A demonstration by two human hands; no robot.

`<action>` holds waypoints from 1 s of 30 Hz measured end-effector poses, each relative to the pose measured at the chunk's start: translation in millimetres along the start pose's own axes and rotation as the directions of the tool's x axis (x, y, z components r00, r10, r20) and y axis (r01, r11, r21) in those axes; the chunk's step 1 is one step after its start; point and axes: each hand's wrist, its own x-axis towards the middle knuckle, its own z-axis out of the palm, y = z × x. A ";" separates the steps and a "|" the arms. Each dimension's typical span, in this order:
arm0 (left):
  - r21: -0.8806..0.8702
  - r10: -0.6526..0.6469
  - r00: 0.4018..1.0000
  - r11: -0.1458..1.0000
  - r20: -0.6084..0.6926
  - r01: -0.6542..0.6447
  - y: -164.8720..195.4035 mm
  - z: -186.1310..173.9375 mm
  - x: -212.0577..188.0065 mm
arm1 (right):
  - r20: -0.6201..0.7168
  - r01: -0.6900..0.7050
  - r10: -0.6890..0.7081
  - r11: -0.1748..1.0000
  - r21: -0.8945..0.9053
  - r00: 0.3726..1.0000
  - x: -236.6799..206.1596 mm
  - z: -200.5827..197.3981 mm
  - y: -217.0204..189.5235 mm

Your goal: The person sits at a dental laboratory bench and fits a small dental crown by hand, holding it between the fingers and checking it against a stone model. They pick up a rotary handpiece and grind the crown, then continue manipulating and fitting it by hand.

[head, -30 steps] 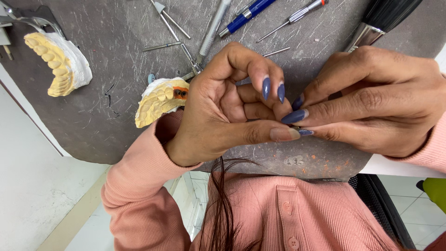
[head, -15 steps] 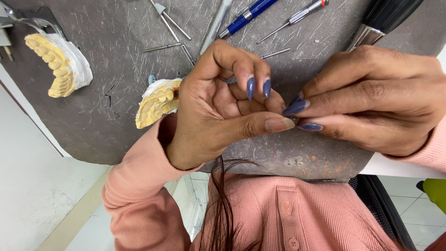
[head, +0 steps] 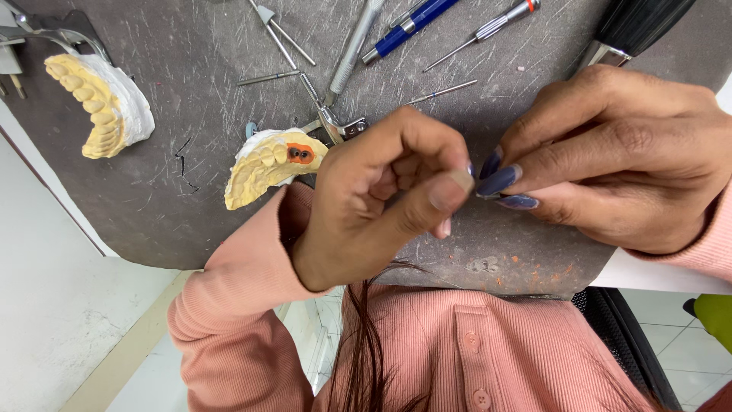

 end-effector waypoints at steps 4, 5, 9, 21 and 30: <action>0.443 0.170 0.985 0.880 0.042 -0.171 2.9 0.9 -3.3 | 0.010 -0.006 0.006 1.000 0.007 1.000 -0.2 0.7 -0.1; 0.480 0.182 0.983 0.859 0.037 -0.177 3.0 0.8 -3.2 | 0.014 0.002 -0.002 1.000 0.009 1.000 0.1 0.6 0.4; 0.444 0.180 0.984 0.881 0.004 -0.163 1.9 1.7 -3.6 | 0.000 -0.020 0.020 1.000 0.017 1.000 1.1 2.3 0.3; 0.401 0.244 0.970 0.886 0.023 -0.233 4.2 -5.3 -5.8 | -0.174 -0.318 0.398 0.877 0.360 0.901 -5.8 11.5 -16.2; 0.479 0.274 0.960 0.837 0.050 -0.264 6.5 -7.7 -6.1 | -0.138 -0.282 0.312 0.939 0.199 0.940 -0.2 8.4 -11.1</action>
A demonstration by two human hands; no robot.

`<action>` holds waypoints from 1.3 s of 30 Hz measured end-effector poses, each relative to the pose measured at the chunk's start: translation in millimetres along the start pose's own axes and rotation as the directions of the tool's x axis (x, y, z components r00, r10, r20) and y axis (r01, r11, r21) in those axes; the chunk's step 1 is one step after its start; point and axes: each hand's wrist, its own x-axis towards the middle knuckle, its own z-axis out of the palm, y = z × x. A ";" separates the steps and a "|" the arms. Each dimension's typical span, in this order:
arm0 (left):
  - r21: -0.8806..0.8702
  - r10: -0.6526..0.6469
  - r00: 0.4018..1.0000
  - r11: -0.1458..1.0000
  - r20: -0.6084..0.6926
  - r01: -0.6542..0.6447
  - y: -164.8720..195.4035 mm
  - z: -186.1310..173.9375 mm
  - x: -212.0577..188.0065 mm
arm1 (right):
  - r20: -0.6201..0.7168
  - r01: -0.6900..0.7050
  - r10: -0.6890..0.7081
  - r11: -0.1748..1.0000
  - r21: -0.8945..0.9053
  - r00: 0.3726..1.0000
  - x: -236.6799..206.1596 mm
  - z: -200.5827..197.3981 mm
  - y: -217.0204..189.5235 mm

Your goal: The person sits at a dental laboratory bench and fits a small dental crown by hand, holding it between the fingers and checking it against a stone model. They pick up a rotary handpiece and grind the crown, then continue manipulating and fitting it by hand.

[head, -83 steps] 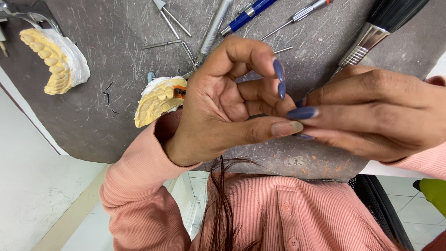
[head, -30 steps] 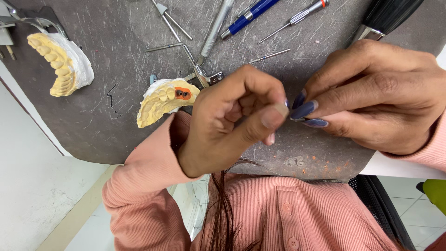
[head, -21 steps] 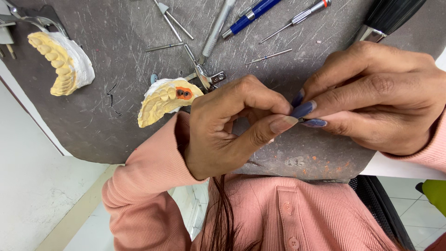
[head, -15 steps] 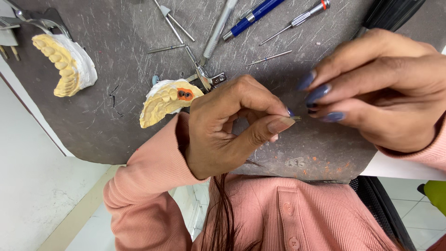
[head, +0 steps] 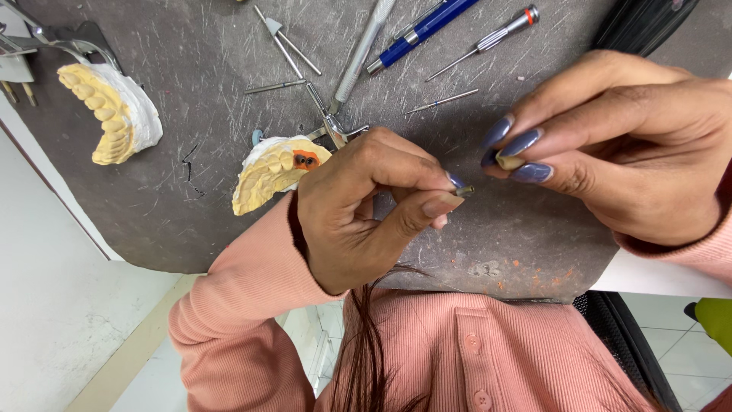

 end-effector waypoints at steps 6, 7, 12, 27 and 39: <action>0.064 0.003 0.999 0.998 0.041 -0.005 -0.1 -2.1 1.9 | 0.027 0.025 -0.023 0.998 -0.065 0.999 1.6 0.5 -4.5; 0.042 0.000 1.000 0.999 0.029 -0.001 -1.1 -1.1 1.9 | 0.023 0.012 -0.010 0.998 -0.064 1.000 1.1 0.5 -5.1; -0.034 0.016 0.999 0.999 -0.051 -0.018 -13.1 8.6 0.4 | -0.025 -0.096 0.097 0.993 0.062 0.995 -0.9 2.1 -5.9; -0.064 -0.038 0.999 0.997 -0.012 0.037 -14.0 7.0 -4.1 | 0.003 -0.013 0.013 0.997 -0.078 1.000 0.9 0.3 -5.7; -0.172 -0.074 0.997 0.983 -0.031 0.067 -15.1 5.0 -6.2 | 0.060 -0.059 0.057 0.998 0.025 0.997 4.8 0.1 -9.3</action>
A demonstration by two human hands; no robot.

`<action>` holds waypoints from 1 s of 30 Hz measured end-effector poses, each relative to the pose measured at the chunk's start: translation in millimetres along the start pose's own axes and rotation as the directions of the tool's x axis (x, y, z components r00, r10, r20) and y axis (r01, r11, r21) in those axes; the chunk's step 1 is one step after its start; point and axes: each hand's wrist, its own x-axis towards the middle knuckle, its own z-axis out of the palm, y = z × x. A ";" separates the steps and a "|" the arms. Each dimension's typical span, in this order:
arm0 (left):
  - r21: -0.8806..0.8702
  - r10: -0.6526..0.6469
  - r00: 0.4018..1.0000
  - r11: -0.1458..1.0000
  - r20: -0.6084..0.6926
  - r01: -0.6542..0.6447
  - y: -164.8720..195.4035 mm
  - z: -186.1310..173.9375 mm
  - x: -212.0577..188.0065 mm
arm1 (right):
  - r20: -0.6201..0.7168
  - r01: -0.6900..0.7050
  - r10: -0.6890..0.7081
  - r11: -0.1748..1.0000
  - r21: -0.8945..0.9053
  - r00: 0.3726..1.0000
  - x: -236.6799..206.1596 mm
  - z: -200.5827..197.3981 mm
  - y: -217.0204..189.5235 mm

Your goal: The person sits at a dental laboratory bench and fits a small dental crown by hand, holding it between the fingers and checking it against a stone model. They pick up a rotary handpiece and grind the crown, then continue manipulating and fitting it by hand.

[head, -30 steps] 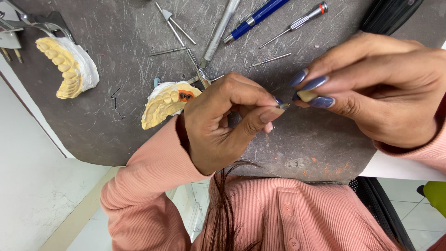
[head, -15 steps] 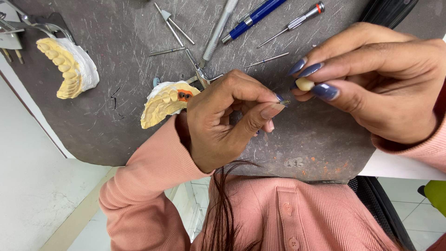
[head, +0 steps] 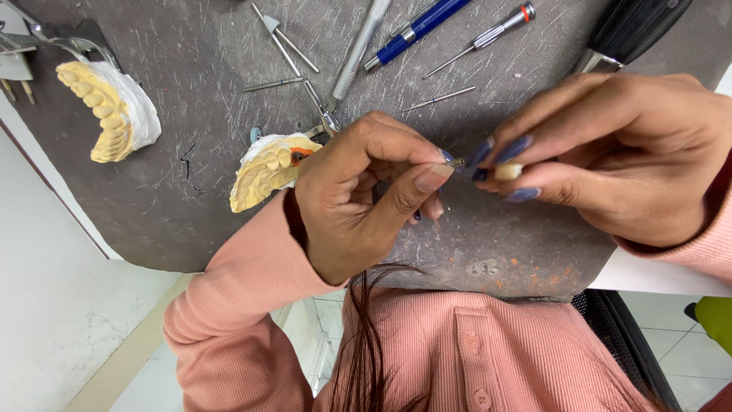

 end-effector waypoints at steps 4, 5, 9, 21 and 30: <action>-0.003 -0.017 1.000 1.000 0.013 0.017 1.5 -1.8 -0.6 | -0.025 0.028 -0.028 0.999 0.016 0.999 2.9 0.5 3.2; -0.001 -0.024 1.000 1.000 0.014 0.024 1.9 -2.2 -0.9 | -0.023 0.031 -0.032 0.999 -0.037 0.999 2.1 0.7 2.1; -0.011 -0.030 1.000 0.999 0.008 0.030 1.7 -1.8 -0.8 | -0.048 -0.012 0.006 0.993 -0.116 0.999 1.4 3.1 -0.6; -0.005 -0.030 0.999 1.000 0.014 0.030 2.2 -0.9 -1.2 | 0.005 0.012 -0.011 0.983 -0.185 1.000 0.5 3.0 -3.6; -0.026 -0.049 0.999 0.998 0.015 0.049 1.8 0.3 -1.5 | 0.004 0.016 -0.015 0.976 -0.218 1.000 -1.8 0.5 -1.5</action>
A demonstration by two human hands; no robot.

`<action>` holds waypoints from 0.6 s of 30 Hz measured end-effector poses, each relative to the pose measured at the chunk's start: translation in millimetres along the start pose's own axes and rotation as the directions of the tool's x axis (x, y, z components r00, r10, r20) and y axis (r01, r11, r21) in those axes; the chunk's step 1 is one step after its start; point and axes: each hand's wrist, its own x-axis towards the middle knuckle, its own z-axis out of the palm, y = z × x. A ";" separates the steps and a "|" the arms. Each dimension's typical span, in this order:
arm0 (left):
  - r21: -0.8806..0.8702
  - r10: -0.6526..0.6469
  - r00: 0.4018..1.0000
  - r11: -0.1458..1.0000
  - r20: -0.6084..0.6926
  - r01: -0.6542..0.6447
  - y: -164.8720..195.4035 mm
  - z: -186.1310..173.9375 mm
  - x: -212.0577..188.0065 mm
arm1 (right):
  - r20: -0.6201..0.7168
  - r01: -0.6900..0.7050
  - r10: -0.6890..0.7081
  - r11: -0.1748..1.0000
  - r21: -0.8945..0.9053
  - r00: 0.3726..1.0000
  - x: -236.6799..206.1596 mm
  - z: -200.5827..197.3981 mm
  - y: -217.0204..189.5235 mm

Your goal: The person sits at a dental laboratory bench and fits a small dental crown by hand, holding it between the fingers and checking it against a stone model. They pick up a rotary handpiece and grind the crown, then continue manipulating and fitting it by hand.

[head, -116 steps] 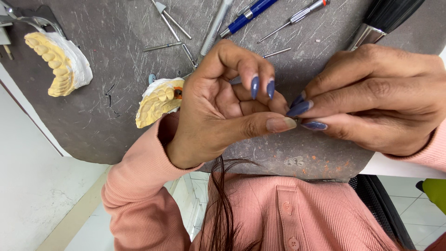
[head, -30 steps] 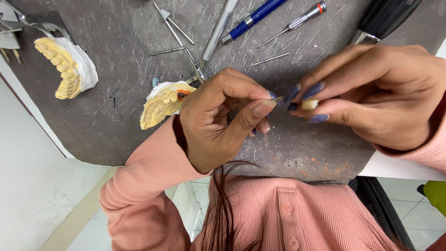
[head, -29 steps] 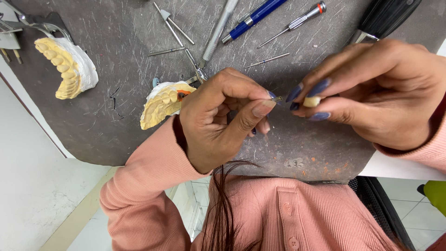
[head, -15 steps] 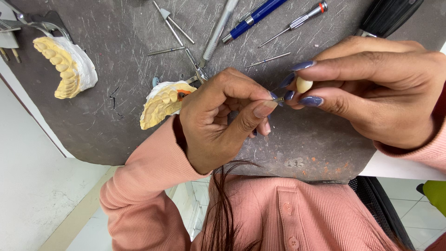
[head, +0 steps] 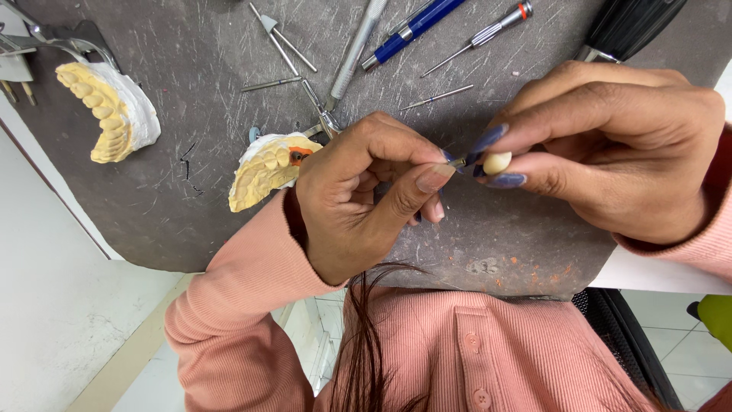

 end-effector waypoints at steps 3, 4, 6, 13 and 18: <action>-0.008 0.005 1.000 1.000 -0.009 -0.005 -1.0 0.9 -0.3 | 0.013 -0.001 0.001 0.998 0.062 1.000 0.1 0.4 -1.3; -0.010 0.006 1.000 1.000 -0.014 -0.007 -1.2 1.2 -0.4 | 0.005 -0.020 0.020 0.994 0.106 1.000 0.2 0.6 -1.3; -0.010 0.008 1.000 1.000 -0.015 -0.008 -1.8 1.5 -0.4 | -0.010 -0.058 0.061 0.980 0.192 0.998 0.3 1.5 -1.0; 0.002 0.024 0.999 1.000 0.029 -0.024 3.7 -2.5 0.1 | 0.006 0.009 -0.009 0.995 0.098 1.000 0.6 -0.8 2.7; 0.001 0.120 0.993 0.993 -0.007 -0.120 7.9 -4.2 -0.5 | 0.037 0.020 -0.020 1.000 0.001 0.999 0.2 -3.1 2.8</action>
